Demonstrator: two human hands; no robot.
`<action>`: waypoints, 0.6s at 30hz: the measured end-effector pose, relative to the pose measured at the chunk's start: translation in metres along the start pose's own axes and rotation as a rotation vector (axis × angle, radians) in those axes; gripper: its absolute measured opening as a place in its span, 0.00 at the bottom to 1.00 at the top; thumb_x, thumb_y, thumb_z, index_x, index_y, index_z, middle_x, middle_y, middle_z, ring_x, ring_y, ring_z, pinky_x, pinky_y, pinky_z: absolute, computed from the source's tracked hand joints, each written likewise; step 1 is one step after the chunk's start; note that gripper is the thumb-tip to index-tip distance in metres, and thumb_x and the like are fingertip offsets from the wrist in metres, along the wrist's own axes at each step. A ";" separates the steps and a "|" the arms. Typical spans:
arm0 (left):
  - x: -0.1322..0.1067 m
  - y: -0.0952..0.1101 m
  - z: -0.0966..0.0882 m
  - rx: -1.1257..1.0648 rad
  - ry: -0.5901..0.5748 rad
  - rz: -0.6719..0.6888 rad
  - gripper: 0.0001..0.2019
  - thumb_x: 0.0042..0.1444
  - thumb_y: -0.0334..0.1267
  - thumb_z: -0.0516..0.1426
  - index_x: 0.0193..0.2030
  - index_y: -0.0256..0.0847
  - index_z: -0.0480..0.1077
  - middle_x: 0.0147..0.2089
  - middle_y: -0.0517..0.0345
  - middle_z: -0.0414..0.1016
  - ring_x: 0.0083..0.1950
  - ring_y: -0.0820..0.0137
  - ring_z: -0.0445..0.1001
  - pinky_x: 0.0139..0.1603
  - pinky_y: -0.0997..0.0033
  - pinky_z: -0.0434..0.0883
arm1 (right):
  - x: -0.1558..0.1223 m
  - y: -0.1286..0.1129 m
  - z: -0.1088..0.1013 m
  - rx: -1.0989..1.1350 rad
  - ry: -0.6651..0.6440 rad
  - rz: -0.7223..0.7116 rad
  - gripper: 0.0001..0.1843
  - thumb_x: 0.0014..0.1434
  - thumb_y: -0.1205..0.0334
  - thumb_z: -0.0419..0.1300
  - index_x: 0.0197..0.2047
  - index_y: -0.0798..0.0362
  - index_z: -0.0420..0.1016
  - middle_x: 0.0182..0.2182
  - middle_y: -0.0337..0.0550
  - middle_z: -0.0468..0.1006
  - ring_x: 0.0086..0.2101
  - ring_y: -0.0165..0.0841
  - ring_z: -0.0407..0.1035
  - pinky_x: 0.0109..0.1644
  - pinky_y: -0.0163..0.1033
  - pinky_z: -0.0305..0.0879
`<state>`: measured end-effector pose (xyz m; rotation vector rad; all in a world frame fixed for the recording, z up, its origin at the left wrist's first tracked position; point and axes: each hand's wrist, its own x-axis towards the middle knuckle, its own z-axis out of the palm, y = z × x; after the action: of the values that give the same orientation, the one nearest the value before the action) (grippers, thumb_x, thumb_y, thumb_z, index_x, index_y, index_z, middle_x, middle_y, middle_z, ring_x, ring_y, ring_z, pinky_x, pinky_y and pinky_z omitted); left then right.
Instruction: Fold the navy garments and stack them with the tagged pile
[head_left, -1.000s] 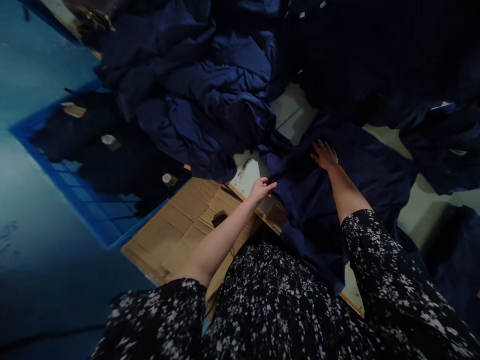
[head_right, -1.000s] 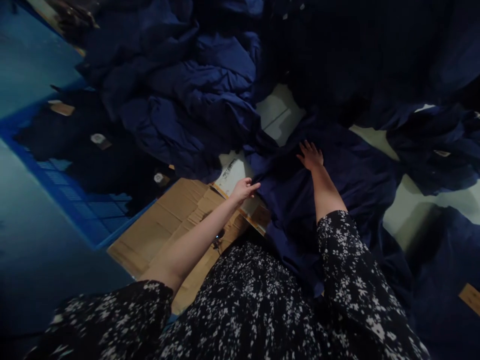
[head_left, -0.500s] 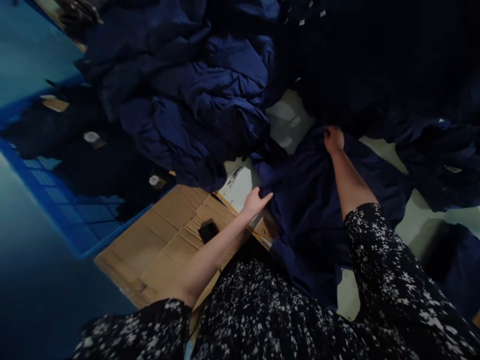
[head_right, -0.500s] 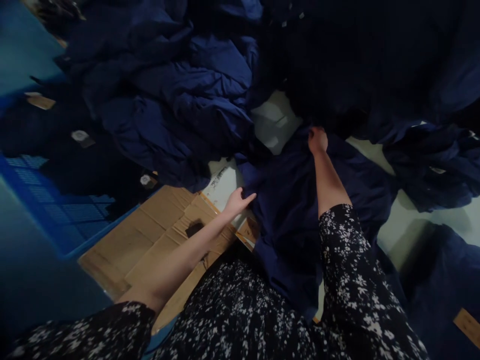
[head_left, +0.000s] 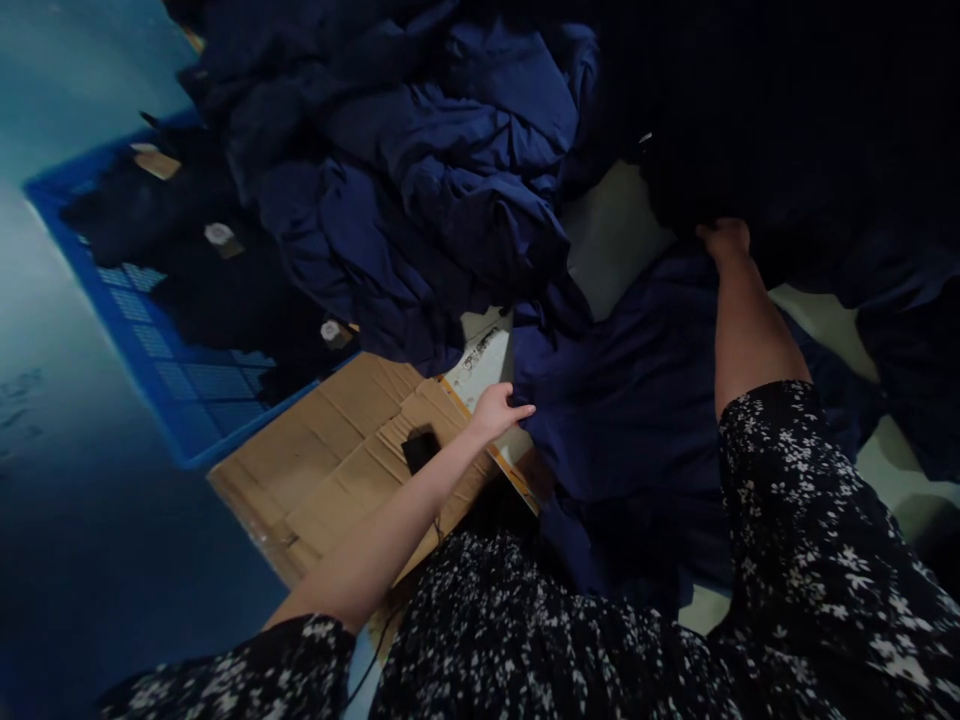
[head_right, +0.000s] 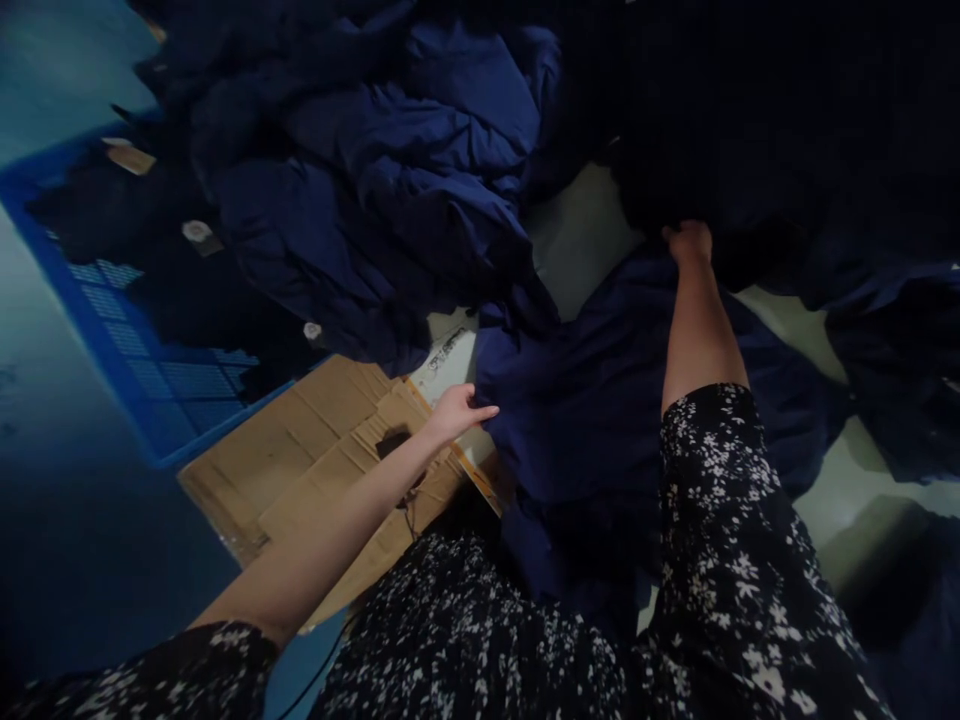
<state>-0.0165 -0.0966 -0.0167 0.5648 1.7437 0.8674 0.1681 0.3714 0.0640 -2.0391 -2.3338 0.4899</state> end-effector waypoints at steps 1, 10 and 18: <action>-0.002 -0.001 -0.002 -0.029 -0.015 -0.001 0.15 0.40 0.43 0.72 0.24 0.42 0.70 0.21 0.61 0.73 0.22 0.67 0.73 0.26 0.70 0.70 | -0.001 -0.001 -0.006 0.025 0.043 0.031 0.21 0.73 0.60 0.59 0.60 0.69 0.77 0.57 0.67 0.79 0.55 0.38 0.74 0.54 0.43 0.64; -0.008 0.005 -0.006 -0.093 0.089 0.063 0.13 0.44 0.42 0.69 0.21 0.41 0.71 0.22 0.62 0.70 0.27 0.69 0.70 0.28 0.73 0.68 | -0.019 -0.021 -0.013 0.069 0.131 0.017 0.20 0.75 0.65 0.53 0.58 0.72 0.78 0.55 0.73 0.79 0.52 0.39 0.75 0.52 0.44 0.65; -0.021 0.000 -0.008 -0.155 0.138 0.123 0.18 0.43 0.50 0.73 0.27 0.40 0.73 0.25 0.61 0.71 0.30 0.68 0.70 0.31 0.73 0.68 | -0.012 -0.012 -0.023 0.061 0.235 0.045 0.21 0.71 0.76 0.52 0.62 0.79 0.72 0.58 0.76 0.76 0.57 0.41 0.73 0.54 0.44 0.65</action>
<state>-0.0169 -0.1137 -0.0026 0.5243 1.7603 1.1405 0.1634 0.3635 0.0913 -2.0038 -2.1176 0.2988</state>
